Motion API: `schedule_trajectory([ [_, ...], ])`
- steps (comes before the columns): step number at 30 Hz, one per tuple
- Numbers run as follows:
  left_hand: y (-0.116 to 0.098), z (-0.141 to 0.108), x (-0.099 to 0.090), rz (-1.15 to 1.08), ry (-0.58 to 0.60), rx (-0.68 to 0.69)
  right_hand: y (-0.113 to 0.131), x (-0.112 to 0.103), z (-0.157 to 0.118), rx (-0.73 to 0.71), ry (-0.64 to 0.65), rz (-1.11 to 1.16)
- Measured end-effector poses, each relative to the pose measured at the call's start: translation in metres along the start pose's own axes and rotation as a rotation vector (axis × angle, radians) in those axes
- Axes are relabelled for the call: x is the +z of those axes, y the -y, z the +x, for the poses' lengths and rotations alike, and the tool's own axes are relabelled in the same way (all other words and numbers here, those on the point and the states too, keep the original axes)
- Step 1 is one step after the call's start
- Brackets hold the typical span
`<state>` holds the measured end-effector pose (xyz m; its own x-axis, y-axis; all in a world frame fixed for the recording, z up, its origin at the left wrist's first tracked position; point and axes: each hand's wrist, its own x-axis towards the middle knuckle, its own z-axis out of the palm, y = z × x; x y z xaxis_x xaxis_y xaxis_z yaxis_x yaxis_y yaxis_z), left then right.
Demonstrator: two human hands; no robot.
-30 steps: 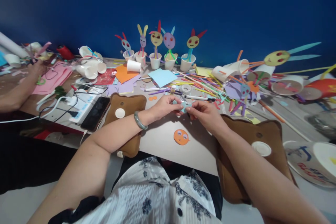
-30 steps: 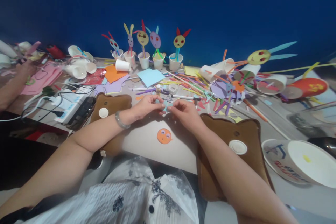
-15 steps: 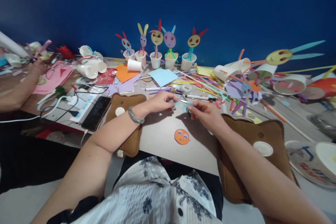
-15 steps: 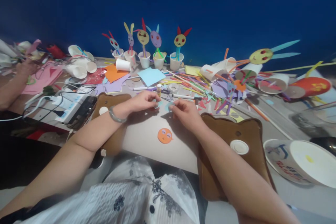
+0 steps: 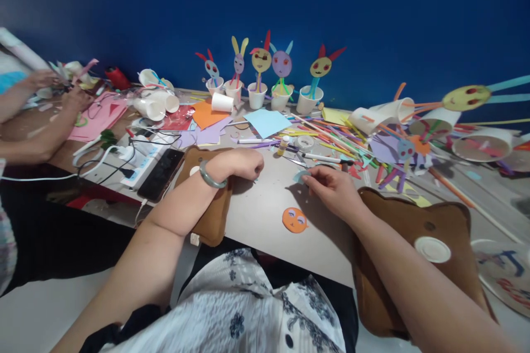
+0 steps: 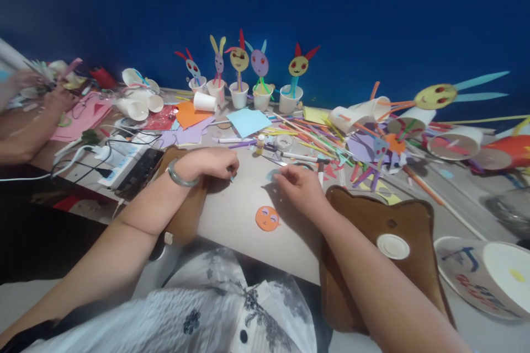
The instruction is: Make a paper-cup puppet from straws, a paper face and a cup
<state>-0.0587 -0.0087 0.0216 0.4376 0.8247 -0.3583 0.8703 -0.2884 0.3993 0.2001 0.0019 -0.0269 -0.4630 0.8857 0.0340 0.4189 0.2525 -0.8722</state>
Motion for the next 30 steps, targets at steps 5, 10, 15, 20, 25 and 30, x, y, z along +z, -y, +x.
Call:
schedule_trajectory([
  [5,0.001,-0.002,0.008,0.190,-0.095,-0.063,0.000,0.001,0.000,0.006,0.009,-0.052],
  [10,0.003,-0.006,0.009,0.292,-0.133,-0.050,-0.004,0.002,0.002,0.013,0.065,-0.069],
  [15,0.003,-0.007,0.003,0.312,-0.101,-0.077,-0.012,0.003,0.004,-0.054,0.088,-0.183],
  [20,-0.002,-0.003,0.005,0.247,-0.230,-0.133,-0.013,0.003,0.004,-0.074,0.082,-0.218],
  [25,-0.019,0.010,0.020,-0.220,-0.414,0.054,-0.009,0.002,0.003,-0.037,0.071,-0.080],
  [30,-0.028,0.024,0.037,-0.517,-0.257,0.163,-0.008,0.000,0.003,0.039,0.113,0.101],
])
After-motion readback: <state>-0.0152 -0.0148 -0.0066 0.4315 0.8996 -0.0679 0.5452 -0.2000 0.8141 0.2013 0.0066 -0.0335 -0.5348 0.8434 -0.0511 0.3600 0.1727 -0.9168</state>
